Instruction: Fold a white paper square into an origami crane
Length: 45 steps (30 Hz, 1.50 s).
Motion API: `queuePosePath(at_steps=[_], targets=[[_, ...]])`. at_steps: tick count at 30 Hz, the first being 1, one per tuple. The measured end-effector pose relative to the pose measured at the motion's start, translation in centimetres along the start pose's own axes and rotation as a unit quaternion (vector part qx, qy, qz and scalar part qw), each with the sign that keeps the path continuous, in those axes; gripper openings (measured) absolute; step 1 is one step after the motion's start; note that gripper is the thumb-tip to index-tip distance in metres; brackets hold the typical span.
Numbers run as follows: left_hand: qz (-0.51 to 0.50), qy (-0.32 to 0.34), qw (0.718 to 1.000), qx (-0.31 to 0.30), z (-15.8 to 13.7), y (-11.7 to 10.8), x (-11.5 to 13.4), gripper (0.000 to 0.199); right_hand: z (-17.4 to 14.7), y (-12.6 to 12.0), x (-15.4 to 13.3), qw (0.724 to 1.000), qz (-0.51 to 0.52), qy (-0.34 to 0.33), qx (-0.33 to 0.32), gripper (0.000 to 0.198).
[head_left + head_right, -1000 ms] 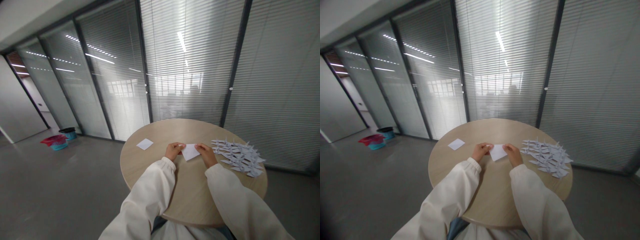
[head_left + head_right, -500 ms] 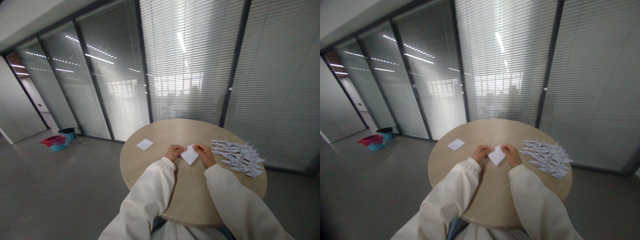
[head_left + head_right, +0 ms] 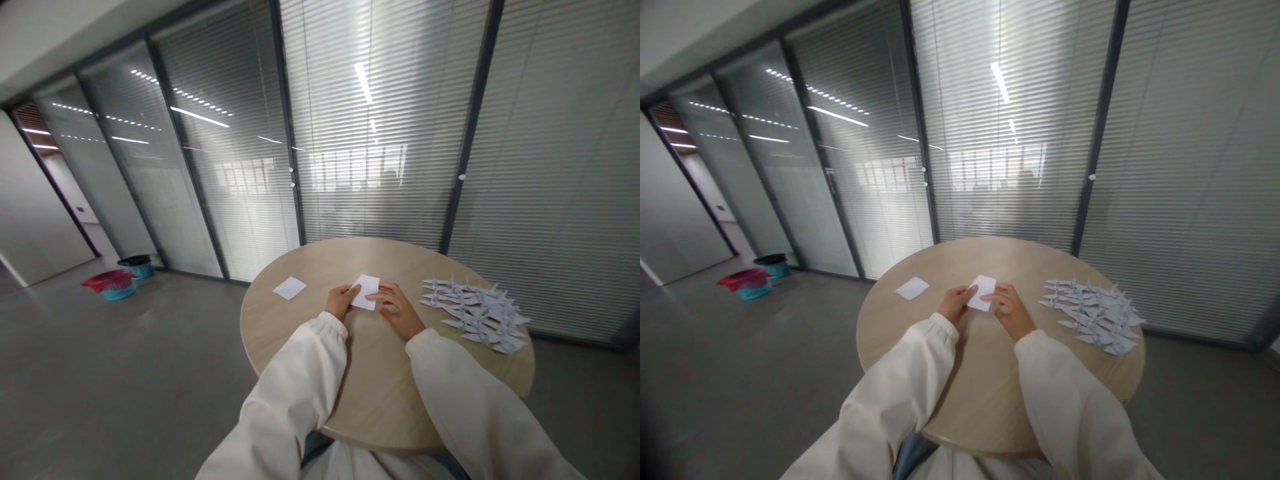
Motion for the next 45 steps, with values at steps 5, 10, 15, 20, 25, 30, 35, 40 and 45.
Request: queuePosePath(at_steps=[5, 10, 15, 20, 25, 30, 35, 40, 45], targets=[[-0.036, -0.008, 0.999, -0.007, 0.0, 0.1, -0.1, 0.039, 0.0, 0.3, 0.2, 0.999, 0.009, 0.032, -0.011, 0.017], [-0.040, -0.013, 0.999, -0.029, -0.3, 0.7, 0.1, 0.039, 0.1, 0.1, 1.1, 0.994, 0.061, 0.090, 0.023, 0.021], [-0.039, -0.041, 0.995, -0.081, -0.9, 1.5, 0.0, 0.042, 0.1, -0.4, 2.0, 0.983, 0.097, 0.140, 0.061, 0.026], [-0.019, -0.046, 0.991, -0.127, -1.1, 1.9, -0.4, 0.041, 0.0, -0.6, 2.4, 0.978, 0.107, 0.160, 0.081, 0.026], [0.005, -0.077, 0.984, -0.159, -1.1, 2.2, -0.8, 0.040, -0.1, -0.5, 3.1, 0.976, 0.097, 0.172, 0.090, 0.026], [0.040, -0.074, 0.982, -0.171, -1.1, 2.3, -1.0, 0.046, -0.2, -0.4, 3.4, 0.977, 0.078, 0.174, 0.090, 0.027], [0.038, -0.070, 0.980, -0.181, -0.9, 2.1, -1.4, 0.050, -0.1, -0.3, 3.0, 0.973, 0.120, 0.172, 0.096, 0.031], [0.036, -0.068, 0.979, -0.187, -1.2, 2.2, -1.1, 0.049, -0.1, -0.4, 2.5, 0.964, 0.160, 0.192, 0.098, 0.053], [0.036, -0.059, 0.980, -0.188, -1.4, 2.3, -0.8, 0.050, 0.0, -0.5, 2.1, 0.961, 0.177, 0.192, 0.095, 0.062]])
Point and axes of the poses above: each hand's wrist, its own z-axis towards the middle knuckle, its own y-axis out of the palm, x = y × z, the point moved 4 cm from there along z, towards the middle knuckle, and after that the axes turned 2 degrees about -z, right-handed, at the moved point
